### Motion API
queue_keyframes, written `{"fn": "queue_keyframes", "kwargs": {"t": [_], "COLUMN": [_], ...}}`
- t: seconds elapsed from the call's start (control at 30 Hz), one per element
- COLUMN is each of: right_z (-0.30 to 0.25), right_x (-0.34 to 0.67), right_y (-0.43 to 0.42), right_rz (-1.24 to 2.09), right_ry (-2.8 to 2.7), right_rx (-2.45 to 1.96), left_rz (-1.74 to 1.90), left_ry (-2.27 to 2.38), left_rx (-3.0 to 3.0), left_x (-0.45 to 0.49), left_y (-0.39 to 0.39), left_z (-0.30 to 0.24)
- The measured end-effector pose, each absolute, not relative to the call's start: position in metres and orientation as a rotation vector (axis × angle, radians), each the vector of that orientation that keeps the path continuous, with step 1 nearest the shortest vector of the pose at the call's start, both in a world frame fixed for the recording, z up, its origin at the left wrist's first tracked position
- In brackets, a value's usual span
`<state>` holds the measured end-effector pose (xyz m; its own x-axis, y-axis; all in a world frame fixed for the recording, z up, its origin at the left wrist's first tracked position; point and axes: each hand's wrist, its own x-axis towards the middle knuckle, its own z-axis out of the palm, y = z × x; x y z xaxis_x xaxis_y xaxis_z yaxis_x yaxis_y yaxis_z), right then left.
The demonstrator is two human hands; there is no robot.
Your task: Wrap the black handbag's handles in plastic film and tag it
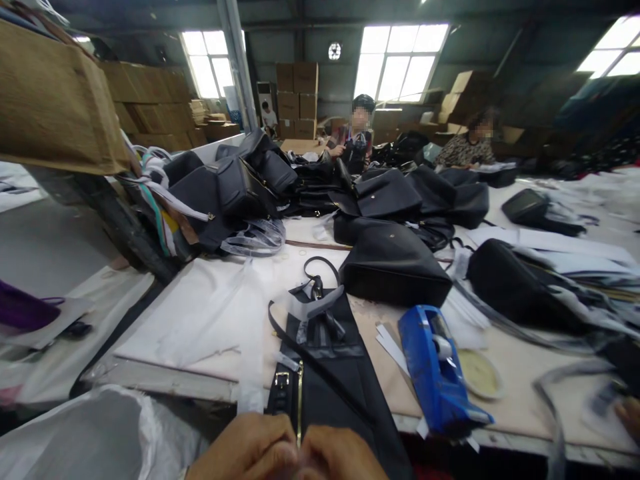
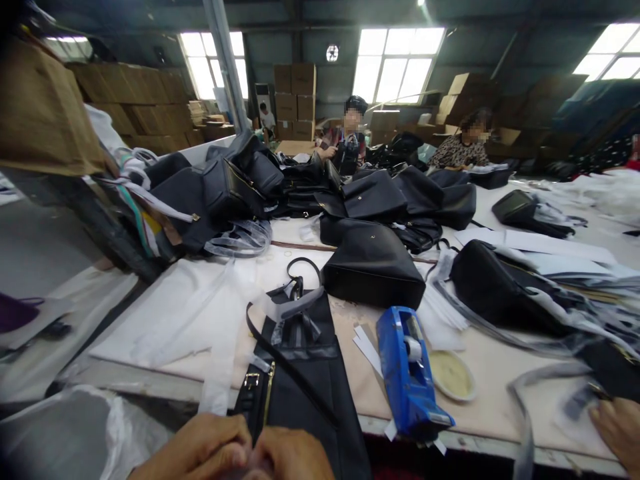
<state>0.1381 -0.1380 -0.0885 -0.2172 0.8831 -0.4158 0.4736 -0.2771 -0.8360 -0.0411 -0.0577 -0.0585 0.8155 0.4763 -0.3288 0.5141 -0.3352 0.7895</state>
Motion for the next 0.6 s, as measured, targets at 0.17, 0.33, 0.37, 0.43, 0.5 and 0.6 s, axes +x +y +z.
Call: {"fn": "queue_keyframes", "kwargs": {"t": [0.17,0.33,0.37,0.43,0.5,0.6], "right_z": [-0.071,-0.076,-0.078,-0.078,-0.075,-0.07], "right_x": [0.175,0.175,0.174,0.173,0.173,0.175], "right_y": [-0.143,-0.14,-0.139,-0.136,-0.133,-0.128], "right_rz": [1.204,0.99,0.946,0.867,0.828,0.841], "right_ry": [-1.447,-1.477,-1.538,-1.653,-1.72,-1.779], "right_rx": [-1.782,-1.802,-1.795,-1.786,-1.787,-1.79], "left_rz": [0.098,0.103,0.114,0.144,0.163,0.138], "left_ry": [0.872,0.89,0.871,0.815,0.759,0.723], "left_rx": [1.951,1.872,1.83,1.708,1.51,1.196], "left_x": [-0.029,-0.014,-0.011,-0.006,-0.003,-0.002], "left_y": [-0.048,-0.044,-0.044,-0.043,-0.042,-0.041], "left_z": [-0.06,-0.051,-0.05,-0.05,-0.055,-0.066]}}
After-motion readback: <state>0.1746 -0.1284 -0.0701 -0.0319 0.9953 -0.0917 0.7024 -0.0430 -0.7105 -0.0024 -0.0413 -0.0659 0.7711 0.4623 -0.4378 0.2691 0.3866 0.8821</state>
